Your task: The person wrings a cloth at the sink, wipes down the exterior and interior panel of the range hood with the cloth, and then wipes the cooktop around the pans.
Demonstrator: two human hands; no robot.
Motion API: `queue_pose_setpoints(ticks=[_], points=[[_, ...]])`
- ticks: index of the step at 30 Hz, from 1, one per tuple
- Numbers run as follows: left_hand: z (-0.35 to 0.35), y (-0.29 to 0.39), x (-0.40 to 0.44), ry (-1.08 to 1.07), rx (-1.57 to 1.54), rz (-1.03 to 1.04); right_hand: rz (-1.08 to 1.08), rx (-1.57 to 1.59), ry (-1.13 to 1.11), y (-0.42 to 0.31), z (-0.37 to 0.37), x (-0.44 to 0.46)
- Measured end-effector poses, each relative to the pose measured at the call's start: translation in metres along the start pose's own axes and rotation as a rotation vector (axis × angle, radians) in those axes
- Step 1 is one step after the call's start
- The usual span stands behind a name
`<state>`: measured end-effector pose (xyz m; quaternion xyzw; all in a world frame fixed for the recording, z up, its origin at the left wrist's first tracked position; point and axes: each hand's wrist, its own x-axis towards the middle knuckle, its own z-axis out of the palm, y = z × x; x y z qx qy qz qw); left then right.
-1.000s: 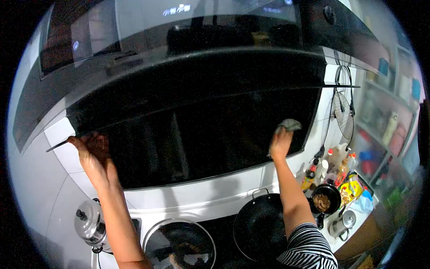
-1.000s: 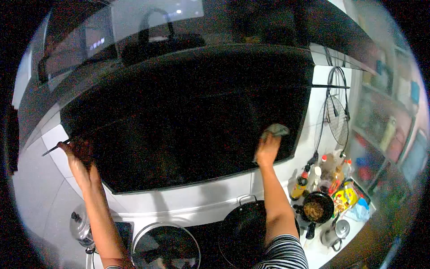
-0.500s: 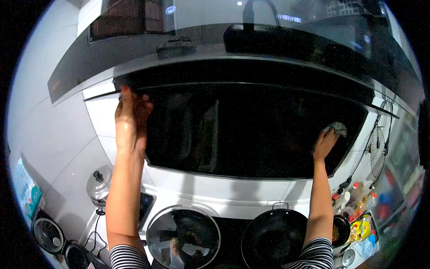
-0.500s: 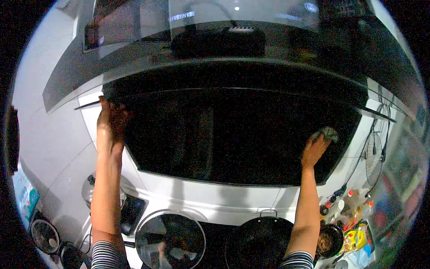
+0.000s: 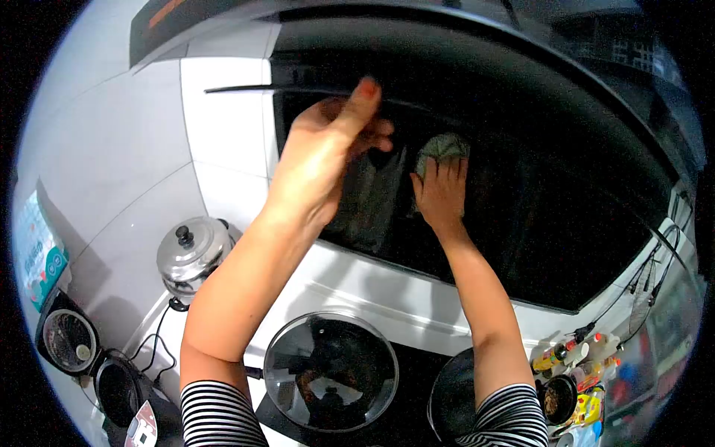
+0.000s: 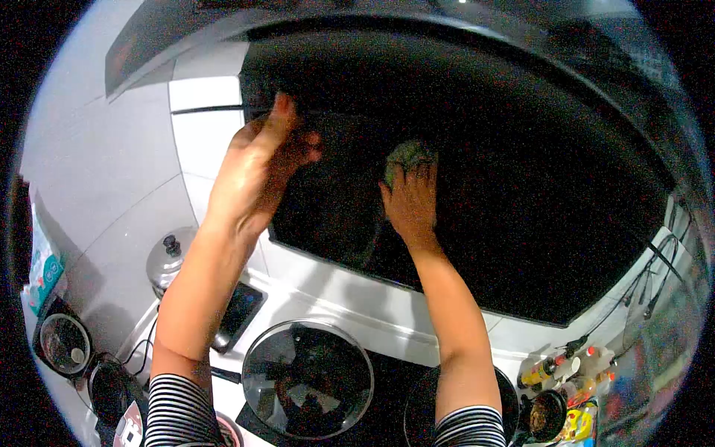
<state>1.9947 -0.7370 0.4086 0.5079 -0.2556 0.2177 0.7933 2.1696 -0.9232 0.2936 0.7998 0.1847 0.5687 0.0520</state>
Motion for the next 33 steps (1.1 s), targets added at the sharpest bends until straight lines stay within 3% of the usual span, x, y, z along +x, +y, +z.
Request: queue_pose_setpoints(ticks=[5, 9, 11, 15, 16, 19, 21, 22, 23, 26, 28, 33], points=[[-0.013, -0.002, 0.004, -0.094, -0.032, -0.027, -0.108, 0.052, 0.029, -0.047, 0.013, 0.021], [-0.019, -0.007, 0.004, -0.160, -0.010, -0.007, -0.115, 0.139, -0.073, -0.072, 0.022, 0.025], [-0.018, -0.010, 0.005, -0.158, -0.022, -0.007, -0.163, 0.193, 0.076, -0.080, 0.033, 0.029], [-0.019, -0.010, 0.005, -0.159, -0.003, 0.036, -0.201, 0.352, 0.075, -0.113, 0.052, 0.044], [-0.020, -0.010, 0.005, -0.162, 0.004, 0.030, -0.235, 0.419, -0.141, -0.123, 0.055, 0.043], [-0.023, -0.007, 0.004, -0.194, 0.075, -0.009, -0.376, 0.276, -0.306, -0.149, 0.052, 0.034], [-0.025, -0.010, 0.004, -0.229, 0.084, 0.017, -0.450, 0.449, 0.092, -0.164, 0.068, 0.022], [-0.025, -0.008, 0.002, -0.221, 0.117, 0.007, -0.457, 0.470, -0.077, -0.166, 0.073, 0.017], [-0.026, -0.008, 0.002, -0.215, 0.120, 0.006, -0.460, 0.476, -0.077, -0.167, 0.079, 0.013], [-0.026, -0.010, 0.000, -0.216, 0.132, 0.009, -0.434, 0.701, 0.015, -0.166, 0.072, 0.004], [-0.026, -0.011, 0.002, -0.223, 0.184, 0.021, -0.607, 0.693, 0.057, -0.160, 0.067, -0.003], [-0.019, -0.017, 0.004, -0.165, 0.141, 0.066, -0.662, 0.773, 0.134, -0.160, 0.067, -0.014]])
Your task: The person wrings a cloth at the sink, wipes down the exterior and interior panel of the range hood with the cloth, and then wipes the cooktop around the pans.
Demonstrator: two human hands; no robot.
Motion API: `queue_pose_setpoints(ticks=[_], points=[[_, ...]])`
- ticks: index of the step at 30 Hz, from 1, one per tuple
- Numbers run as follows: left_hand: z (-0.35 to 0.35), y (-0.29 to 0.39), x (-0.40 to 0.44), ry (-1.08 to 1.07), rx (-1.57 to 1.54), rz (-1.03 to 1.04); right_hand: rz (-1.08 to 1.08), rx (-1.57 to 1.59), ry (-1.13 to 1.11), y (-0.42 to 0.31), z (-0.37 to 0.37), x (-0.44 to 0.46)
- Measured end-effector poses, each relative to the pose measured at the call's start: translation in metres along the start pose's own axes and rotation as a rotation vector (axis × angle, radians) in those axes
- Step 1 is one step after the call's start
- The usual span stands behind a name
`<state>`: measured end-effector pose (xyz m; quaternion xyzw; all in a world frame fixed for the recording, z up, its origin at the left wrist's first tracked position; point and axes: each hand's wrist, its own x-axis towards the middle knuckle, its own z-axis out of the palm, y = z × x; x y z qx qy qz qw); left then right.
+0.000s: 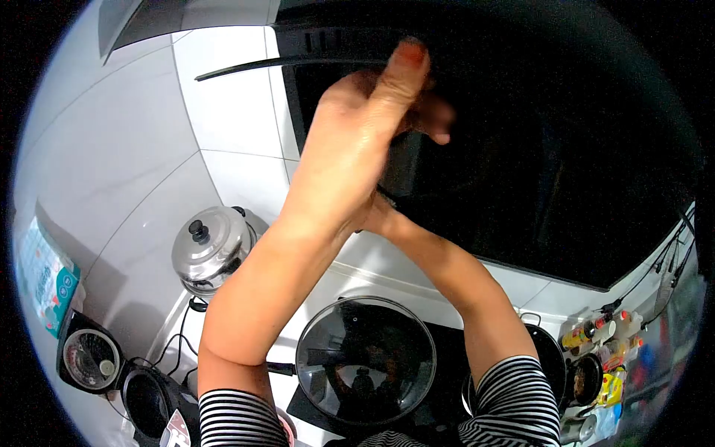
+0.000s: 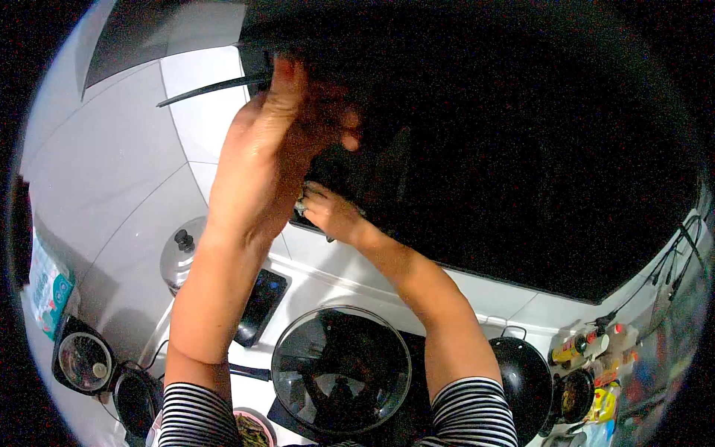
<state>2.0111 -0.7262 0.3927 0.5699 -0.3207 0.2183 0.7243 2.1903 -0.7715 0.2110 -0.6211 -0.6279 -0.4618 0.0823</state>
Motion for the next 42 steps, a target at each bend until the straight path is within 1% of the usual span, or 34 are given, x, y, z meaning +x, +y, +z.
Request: queue_pose_setpoints(ticks=[2, 4, 6, 7, 8, 9, 10, 11, 12, 14, 15, 18, 19, 20, 22, 24, 26, 27, 28, 29, 30, 32, 34, 36, 37, 38, 40, 41, 42], points=[[0.001, -0.001, -0.001, 0.024, -0.039, 0.016, -0.045, 0.029, 0.038, -0.003, 0.002, -0.002], [0.002, 0.000, -0.002, 0.009, -0.039, 0.016, -0.068, -0.010, -0.002, -0.007, 0.001, -0.003], [0.005, 0.001, -0.003, 0.041, -0.059, 0.016, -0.025, 0.149, 0.059, -0.006, 0.012, -0.009], [0.006, 0.003, -0.004, 0.024, -0.053, 0.022, -0.044, 0.137, 0.108, -0.006, 0.011, -0.009], [0.005, 0.005, -0.004, 0.013, -0.055, 0.003, -0.028, 0.098, 0.097, -0.004, 0.028, -0.015], [0.006, 0.004, -0.004, 0.054, -0.054, 0.006, -0.011, 0.058, 0.085, -0.001, 0.046, -0.021], [0.006, 0.003, -0.004, 0.091, -0.051, -0.001, -0.063, 0.021, 0.093, -0.005, 0.032, -0.019], [0.009, 0.007, -0.004, 0.076, -0.061, 0.028, -0.029, 0.052, 0.004, -0.005, 0.034, -0.024], [0.009, 0.006, -0.003, 0.071, -0.068, 0.025, -0.029, 0.040, 0.003, -0.007, 0.026, -0.025], [0.011, 0.009, -0.002, 0.093, -0.069, 0.002, -0.008, -0.115, -0.287, -0.013, 0.007, -0.031], [0.011, 0.009, -0.002, 0.078, -0.077, 0.006, 0.038, -0.126, -0.305, -0.017, -0.008, -0.034], [0.018, 0.010, -0.004, 0.178, -0.049, -0.002, 0.092, -0.166, -0.290, -0.020, -0.035, -0.062], [0.019, 0.009, -0.004, 0.190, -0.071, 0.000, 0.145, -0.150, -0.434, -0.021, -0.047, -0.067], [0.020, 0.007, -0.003, 0.200, -0.094, 0.002, 0.159, -0.163, -0.440, -0.021, -0.058, -0.076], [0.020, 0.001, 0.000, 0.214, -0.113, 0.034, 0.253, -0.185, -0.227, -0.023, -0.085, -0.095], [0.022, 0.000, -0.002, 0.203, -0.111, 0.027, 0.305, -0.225, -0.214, -0.024, -0.119, -0.119], [0.025, 0.000, -0.003, 0.199, -0.120, 0.042, 0.423, -0.274, -0.198, -0.021, -0.144, -0.145], [0.027, 0.000, -0.004, 0.218, -0.125, 0.035, 0.503, -0.314, -0.239, -0.021, -0.159, -0.156], [0.028, 0.000, -0.005, 0.233, -0.127, 0.025, 0.522, -0.403, -0.116, -0.021, -0.175, -0.166], [0.025, -0.003, -0.003, 0.199, -0.162, 0.036, 0.606, -0.435, -0.109, -0.019, -0.187, -0.183], [0.023, -0.006, -0.002, 0.211, -0.193, 0.045, 0.693, -0.476, -0.103, -0.015, -0.202, -0.204], [0.037, 0.000, -0.005, 0.239, -0.191, 0.035, 0.805, -0.673, -0.044, -0.014, -0.241, -0.240], [0.030, -0.002, -0.007, 0.140, -0.197, 0.038, 1.045, -0.768, -0.009, -0.013, -0.280, -0.276], [0.032, -0.006, -0.007, 0.073, -0.229, 0.043, 1.144, -0.902, 0.288, -0.006, -0.316, -0.296], [0.036, -0.008, -0.008, 0.120, -0.234, 0.049, 1.271, -1.008, 0.364, -0.010, -0.323, -0.300], [0.040, -0.010, -0.009, 0.171, -0.237, 0.054, 1.278, -1.028, 0.364, -0.012, -0.323, -0.301], [0.051, -0.011, -0.010, 0.133, -0.240, 0.067, 1.285, -1.068, 0.463, -0.006, -0.318, -0.279], [0.064, -0.011, -0.012, 0.193, -0.212, 0.086, 1.226, -1.064, 0.344, -0.004, -0.311, -0.285], [0.072, -0.010, -0.014, 0.257, -0.181, 0.105, 1.196, -0.981, 0.265, -0.008, -0.322, -0.262]])
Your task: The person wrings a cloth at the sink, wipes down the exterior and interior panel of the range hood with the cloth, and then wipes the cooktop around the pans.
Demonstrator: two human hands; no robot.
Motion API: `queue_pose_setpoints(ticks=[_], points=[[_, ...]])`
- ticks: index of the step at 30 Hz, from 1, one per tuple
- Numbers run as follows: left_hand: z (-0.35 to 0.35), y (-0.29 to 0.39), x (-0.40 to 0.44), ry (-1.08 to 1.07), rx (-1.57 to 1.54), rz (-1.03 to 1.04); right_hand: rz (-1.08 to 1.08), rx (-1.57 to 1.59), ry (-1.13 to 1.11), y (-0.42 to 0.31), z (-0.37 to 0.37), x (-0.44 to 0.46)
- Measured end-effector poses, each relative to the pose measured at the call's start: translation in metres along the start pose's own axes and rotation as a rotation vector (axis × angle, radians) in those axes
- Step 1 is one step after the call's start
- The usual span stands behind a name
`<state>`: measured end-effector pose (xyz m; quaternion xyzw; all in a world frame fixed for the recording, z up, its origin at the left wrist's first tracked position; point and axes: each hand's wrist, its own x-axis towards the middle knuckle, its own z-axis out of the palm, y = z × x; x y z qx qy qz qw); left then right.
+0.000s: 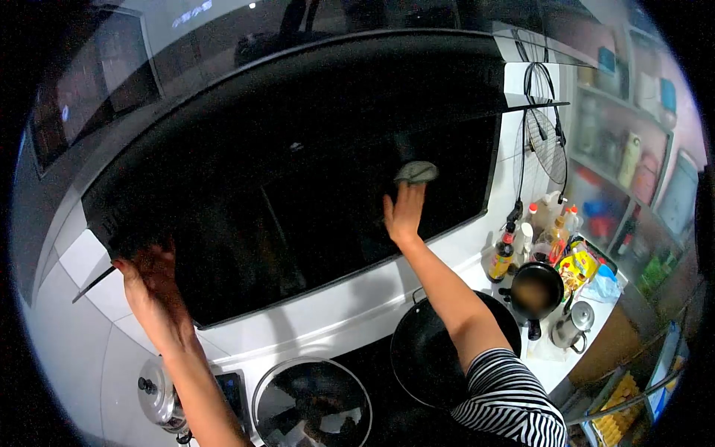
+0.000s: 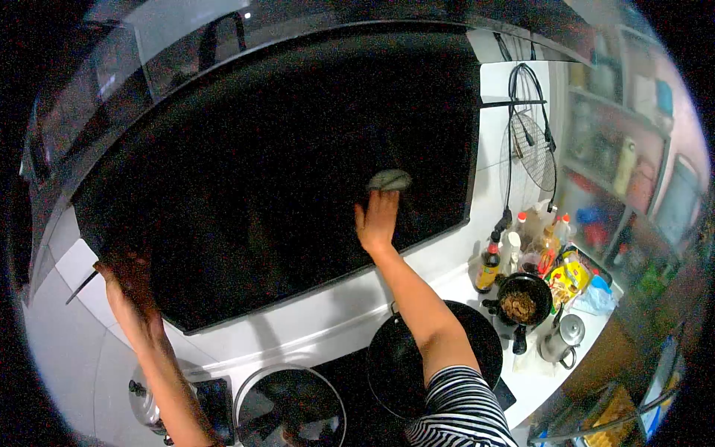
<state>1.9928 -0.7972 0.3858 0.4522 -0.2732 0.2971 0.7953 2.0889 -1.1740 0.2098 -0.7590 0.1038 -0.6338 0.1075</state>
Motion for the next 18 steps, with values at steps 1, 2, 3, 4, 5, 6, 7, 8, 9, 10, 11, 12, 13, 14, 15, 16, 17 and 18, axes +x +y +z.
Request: queue_pose_setpoints(ticks=[1, 2, 3, 4, 5, 6, 7, 8, 9, 10, 11, 12, 13, 14, 15, 16, 17, 18], points=[[0.000, -0.002, -0.001, -0.003, -0.005, 0.014, -0.057, 0.001, -0.003, -0.004, 0.002, 0.008], [-0.001, -0.006, 0.000, -0.027, -0.039, 0.028, -0.110, -0.003, -0.007, -0.005, 0.005, 0.017], [0.001, -0.009, 0.000, -0.051, -0.071, 0.039, -0.109, -0.004, 0.002, -0.007, 0.004, 0.031], [0.006, -0.010, -0.002, -0.057, -0.075, 0.046, -0.210, 0.026, 0.013, -0.008, 0.004, 0.049], [0.012, -0.011, -0.003, 0.009, -0.088, 0.038, -0.312, 0.055, 0.021, -0.006, 0.005, 0.066], [0.016, -0.012, -0.005, 0.075, -0.099, 0.031, -0.312, 0.054, 0.027, 0.000, 0.006, 0.080], [0.015, -0.013, -0.005, 0.072, -0.099, 0.034, -0.335, -0.002, -0.042, 0.006, 0.008, 0.093], [0.010, -0.014, -0.004, 0.017, -0.110, 0.013, -0.357, -0.058, -0.112, 0.012, 0.007, 0.104], [0.010, -0.016, -0.003, -0.039, -0.120, -0.010, -0.377, -0.024, -0.124, 0.020, 0.003, 0.116], [0.014, -0.016, -0.003, -0.043, -0.120, -0.007, -0.375, -0.024, -0.120, 0.028, 0.000, 0.122], [0.018, -0.016, -0.004, -0.024, -0.118, 0.006, -0.286, -0.061, -0.202, 0.036, -0.003, 0.128], [0.020, -0.015, -0.005, -0.004, -0.115, 0.022, -0.198, -0.096, -0.282, 0.044, -0.008, 0.134], [0.019, -0.015, -0.004, -0.006, -0.115, 0.030, -0.331, -0.163, -0.042, 0.071, 0.007, 0.135], [0.014, -0.015, -0.003, -0.006, -0.108, 0.021, -0.299, -0.164, 0.044, 0.085, 0.002, 0.138], [0.012, -0.015, -0.003, -0.005, -0.096, 0.009, -0.263, -0.162, 0.127, 0.100, -0.002, 0.140], [0.014, -0.013, -0.004, -0.006, -0.089, 0.013, -0.211, -0.256, 0.117, 0.110, -0.005, 0.141], [0.016, -0.010, -0.005, 0.058, -0.068, -0.016, -0.064, -0.040, 0.110, 0.124, -0.012, 0.139], [0.018, -0.009, -0.007, 0.125, -0.047, -0.046, -0.060, -0.032, 0.101, 0.135, -0.015, 0.135]])
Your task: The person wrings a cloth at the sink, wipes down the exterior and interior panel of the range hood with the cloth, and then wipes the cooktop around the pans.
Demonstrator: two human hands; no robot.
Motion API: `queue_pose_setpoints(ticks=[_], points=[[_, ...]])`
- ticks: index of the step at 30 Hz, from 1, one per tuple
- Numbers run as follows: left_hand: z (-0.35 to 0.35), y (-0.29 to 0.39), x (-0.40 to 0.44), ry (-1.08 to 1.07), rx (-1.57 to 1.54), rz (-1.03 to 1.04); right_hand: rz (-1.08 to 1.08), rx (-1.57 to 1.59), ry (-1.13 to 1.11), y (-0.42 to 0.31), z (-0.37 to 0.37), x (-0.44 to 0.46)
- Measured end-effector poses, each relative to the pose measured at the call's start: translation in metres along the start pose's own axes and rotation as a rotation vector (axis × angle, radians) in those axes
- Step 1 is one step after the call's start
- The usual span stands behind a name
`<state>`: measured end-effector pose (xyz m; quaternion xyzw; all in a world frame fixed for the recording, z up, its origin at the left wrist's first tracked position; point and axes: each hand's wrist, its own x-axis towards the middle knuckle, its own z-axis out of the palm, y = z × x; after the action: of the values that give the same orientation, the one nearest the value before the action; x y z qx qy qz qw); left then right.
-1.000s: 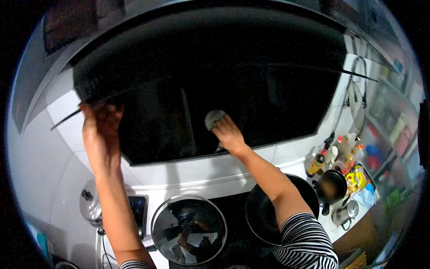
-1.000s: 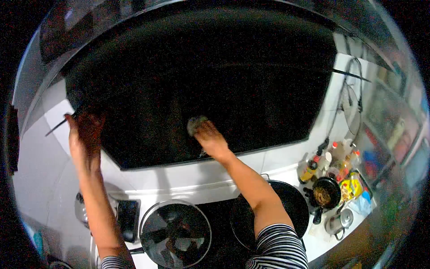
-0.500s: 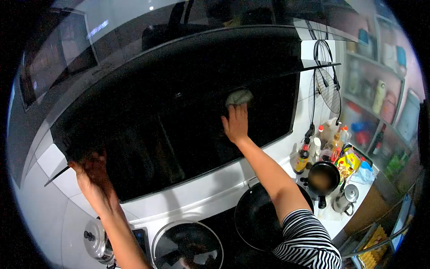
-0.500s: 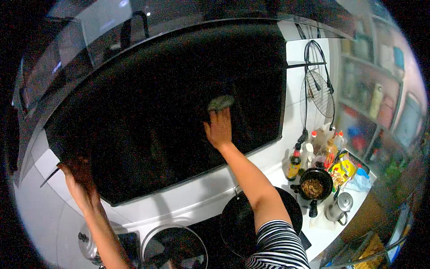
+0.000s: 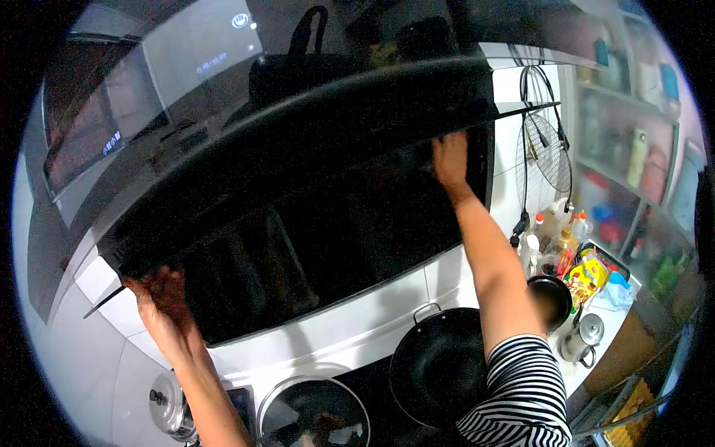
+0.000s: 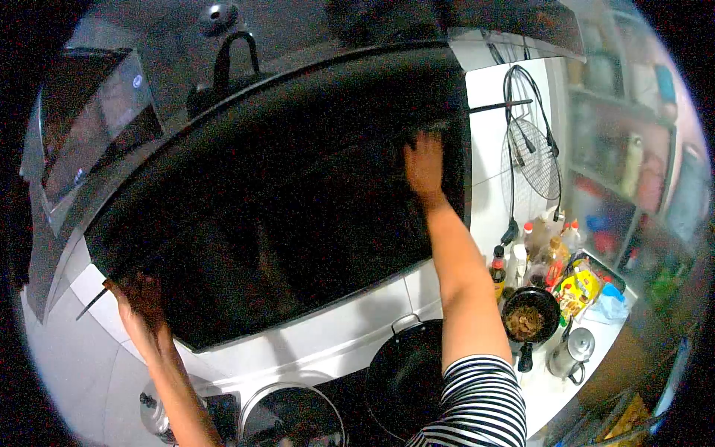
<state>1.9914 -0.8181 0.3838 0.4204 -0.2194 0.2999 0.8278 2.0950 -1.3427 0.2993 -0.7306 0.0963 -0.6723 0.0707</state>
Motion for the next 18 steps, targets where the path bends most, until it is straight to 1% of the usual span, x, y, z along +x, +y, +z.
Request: queue_pose_setpoints(ticks=[1, 2, 3, 6, 8, 9, 10, 12, 13, 14, 15, 17, 18], points=[[-0.001, 0.000, 0.000, 0.007, 0.012, -0.005, 0.000, -0.021, 0.010, 0.012, -0.004, -0.005], [-0.003, 0.000, 0.002, -0.053, -0.002, -0.007, -0.001, -0.042, 0.019, 0.019, -0.004, -0.011], [-0.004, -0.001, 0.003, -0.113, -0.022, -0.011, -0.001, -0.039, 0.008, 0.018, -0.004, -0.018], [-0.002, -0.002, 0.003, -0.152, -0.088, -0.003, 0.041, -0.020, 0.033, 0.016, -0.005, -0.047], [-0.001, 0.000, 0.000, -0.201, -0.077, 0.001, 0.192, -0.030, 0.001, 0.015, 0.002, -0.070], [0.001, 0.000, -0.001, -0.248, -0.069, 0.006, 0.184, -0.047, 0.062, 0.017, 0.009, -0.077], [0.004, 0.001, -0.002, -0.257, -0.069, -0.011, 0.181, -0.013, 0.037, 0.011, 0.003, -0.080], [0.007, 0.003, -0.004, -0.153, -0.038, -0.037, 0.197, -0.087, 0.135, 0.002, 0.005, -0.089], [0.007, 0.002, -0.005, -0.154, -0.036, -0.049, 0.203, -0.128, 0.227, -0.007, 0.004, -0.094], [0.008, 0.002, -0.005, -0.112, -0.014, -0.032, 0.206, -0.134, 0.220, -0.013, 0.003, -0.102], [0.008, 0.001, -0.005, -0.069, 0.005, -0.011, 0.304, -0.130, 0.202, -0.017, 0.003, -0.108], [0.004, -0.001, -0.002, -0.102, 0.015, -0.013, 0.512, -0.091, 0.179, -0.024, 0.006, -0.114], [0.003, -0.001, -0.002, -0.132, 0.026, -0.008, 0.509, -0.090, 0.177, -0.027, 0.003, -0.115]])
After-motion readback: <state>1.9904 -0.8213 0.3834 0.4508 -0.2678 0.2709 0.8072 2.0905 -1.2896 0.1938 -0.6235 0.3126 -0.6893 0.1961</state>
